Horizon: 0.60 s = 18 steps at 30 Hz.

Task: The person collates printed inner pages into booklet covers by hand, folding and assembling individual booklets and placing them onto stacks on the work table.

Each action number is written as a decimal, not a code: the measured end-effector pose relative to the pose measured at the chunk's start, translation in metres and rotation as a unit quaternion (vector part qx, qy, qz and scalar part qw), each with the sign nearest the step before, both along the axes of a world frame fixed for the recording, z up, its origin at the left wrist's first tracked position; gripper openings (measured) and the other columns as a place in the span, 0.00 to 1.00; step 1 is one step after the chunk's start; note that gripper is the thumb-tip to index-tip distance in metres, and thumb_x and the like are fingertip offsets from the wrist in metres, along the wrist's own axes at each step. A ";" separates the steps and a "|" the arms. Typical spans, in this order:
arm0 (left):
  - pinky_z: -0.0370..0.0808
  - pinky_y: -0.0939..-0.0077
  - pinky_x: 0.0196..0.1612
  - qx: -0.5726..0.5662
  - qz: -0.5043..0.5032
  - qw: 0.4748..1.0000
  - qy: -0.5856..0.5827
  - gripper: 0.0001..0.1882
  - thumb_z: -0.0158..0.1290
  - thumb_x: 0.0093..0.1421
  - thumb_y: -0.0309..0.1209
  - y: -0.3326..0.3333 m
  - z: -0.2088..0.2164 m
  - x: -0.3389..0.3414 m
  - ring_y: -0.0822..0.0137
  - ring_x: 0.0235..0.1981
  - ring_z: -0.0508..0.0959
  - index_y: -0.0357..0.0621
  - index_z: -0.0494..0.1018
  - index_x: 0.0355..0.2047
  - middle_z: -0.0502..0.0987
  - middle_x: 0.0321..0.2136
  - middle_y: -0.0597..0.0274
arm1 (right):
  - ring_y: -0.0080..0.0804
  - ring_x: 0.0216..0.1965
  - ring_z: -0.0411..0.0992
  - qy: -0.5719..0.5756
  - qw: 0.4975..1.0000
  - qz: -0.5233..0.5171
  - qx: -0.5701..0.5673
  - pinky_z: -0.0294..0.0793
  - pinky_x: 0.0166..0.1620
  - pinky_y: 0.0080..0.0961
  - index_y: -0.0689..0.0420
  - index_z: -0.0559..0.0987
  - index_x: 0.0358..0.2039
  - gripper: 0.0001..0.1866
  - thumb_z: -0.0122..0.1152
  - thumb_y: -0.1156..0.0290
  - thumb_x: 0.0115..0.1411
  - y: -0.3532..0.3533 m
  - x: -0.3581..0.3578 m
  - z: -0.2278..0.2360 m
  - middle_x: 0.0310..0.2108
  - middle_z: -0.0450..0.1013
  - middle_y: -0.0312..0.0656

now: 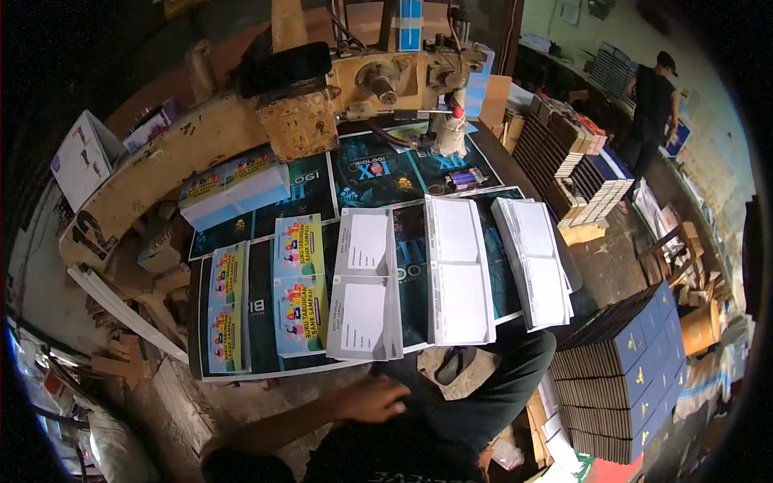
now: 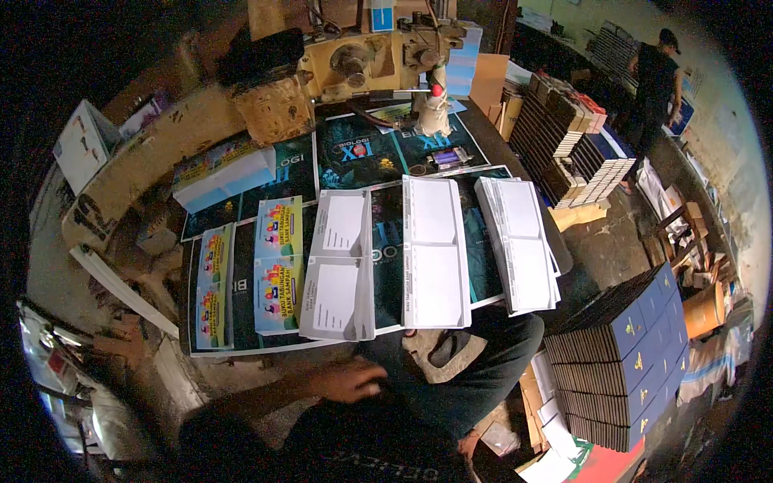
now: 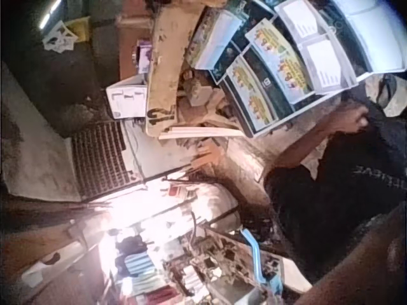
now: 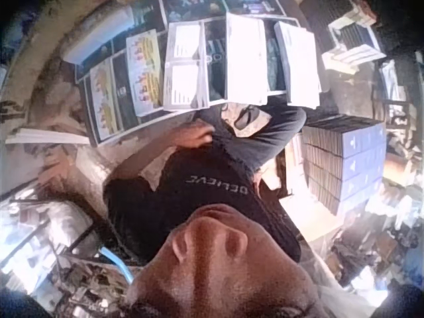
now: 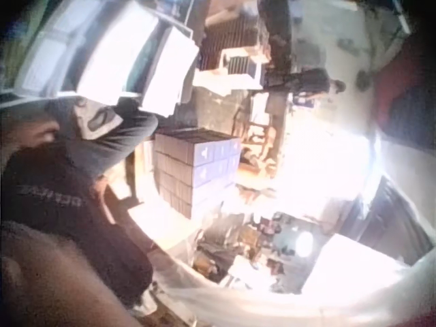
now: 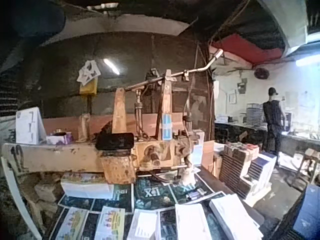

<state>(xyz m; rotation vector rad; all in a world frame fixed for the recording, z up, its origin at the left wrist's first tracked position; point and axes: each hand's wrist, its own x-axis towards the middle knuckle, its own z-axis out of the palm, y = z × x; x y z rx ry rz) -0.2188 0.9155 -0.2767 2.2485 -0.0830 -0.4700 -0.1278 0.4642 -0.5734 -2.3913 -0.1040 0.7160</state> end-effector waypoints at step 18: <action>0.67 0.55 0.56 0.113 0.637 0.758 0.085 0.27 0.53 0.63 0.45 0.022 -0.143 -0.142 0.51 0.55 0.70 0.41 0.69 0.56 0.72 0.52 0.46 | 0.38 0.27 0.69 0.006 1.000 -0.005 0.011 0.68 0.33 0.37 0.55 0.76 0.31 0.16 0.53 0.55 0.64 -0.011 -0.012 0.005 0.26 0.72 0.39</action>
